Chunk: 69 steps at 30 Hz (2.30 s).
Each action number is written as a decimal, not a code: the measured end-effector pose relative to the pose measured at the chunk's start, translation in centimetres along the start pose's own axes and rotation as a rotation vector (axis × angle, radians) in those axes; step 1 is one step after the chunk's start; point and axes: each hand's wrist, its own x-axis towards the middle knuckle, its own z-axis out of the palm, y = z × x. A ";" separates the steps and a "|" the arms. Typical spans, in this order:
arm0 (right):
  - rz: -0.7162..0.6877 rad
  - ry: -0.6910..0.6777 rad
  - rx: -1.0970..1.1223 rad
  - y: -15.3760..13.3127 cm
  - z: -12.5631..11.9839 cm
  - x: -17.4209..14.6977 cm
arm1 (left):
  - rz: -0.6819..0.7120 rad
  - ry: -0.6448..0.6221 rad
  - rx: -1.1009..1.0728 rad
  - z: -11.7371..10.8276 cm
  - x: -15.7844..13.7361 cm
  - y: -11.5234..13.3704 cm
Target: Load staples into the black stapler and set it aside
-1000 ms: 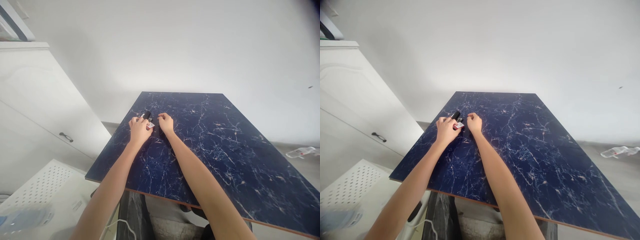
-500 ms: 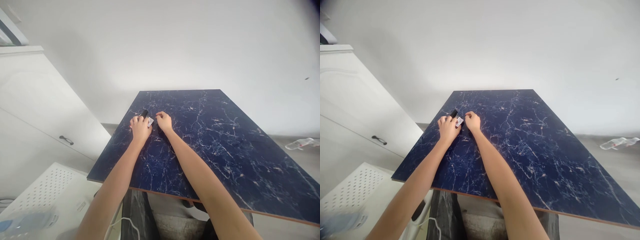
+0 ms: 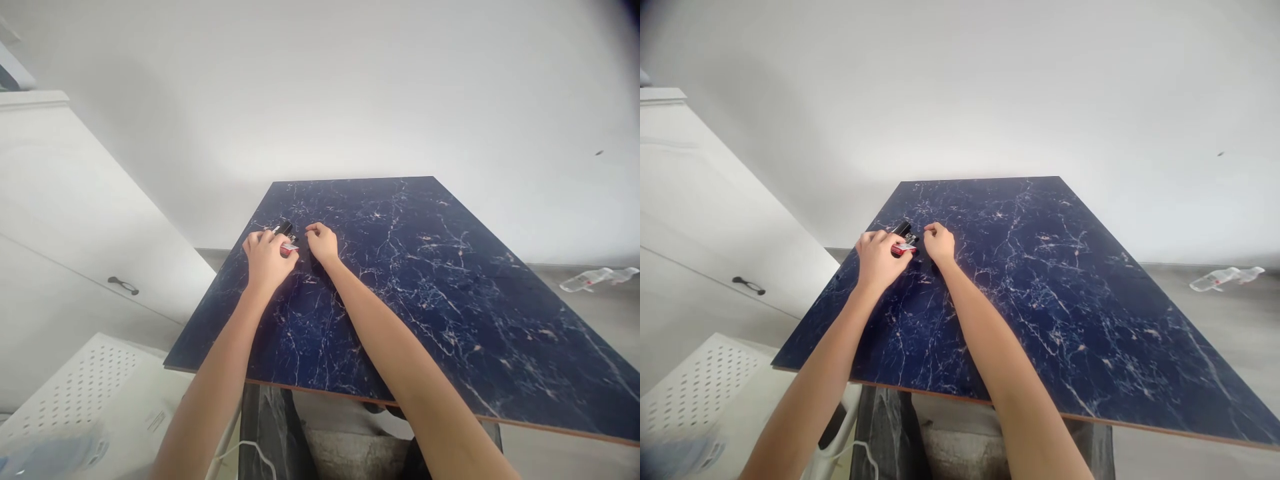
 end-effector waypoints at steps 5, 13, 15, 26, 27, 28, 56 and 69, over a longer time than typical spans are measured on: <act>-0.016 -0.008 0.003 -0.2 0.0 -0.1 | -0.014 -0.071 0.024 -0.2 0.3 -0.9; -0.011 -0.026 0.005 -0.2 -0.1 -0.2 | 0.002 -0.176 0.136 0.4 0.5 -1.8; -0.028 -0.018 -0.003 -0.1 0.0 -0.1 | 0.030 -0.209 0.168 0.8 0.5 -2.0; -0.405 -0.027 -0.358 1.2 -3.8 -1.7 | 0.084 -0.130 0.135 1.9 0.2 -2.5; -0.502 -0.065 -0.439 2.0 -5.4 -2.2 | 0.080 -0.114 0.127 2.2 0.3 -2.6; -0.566 -0.091 -0.502 2.8 -7.2 -2.7 | 0.075 -0.099 0.119 2.4 0.3 -2.7; -0.485 -0.232 -0.462 6.8 -19.4 -7.7 | 0.434 -0.647 -0.607 6.8 1.1 10.2; -0.533 -0.284 -0.426 6.3 -19.8 -7.9 | 0.527 -0.551 -0.536 6.6 -0.4 9.4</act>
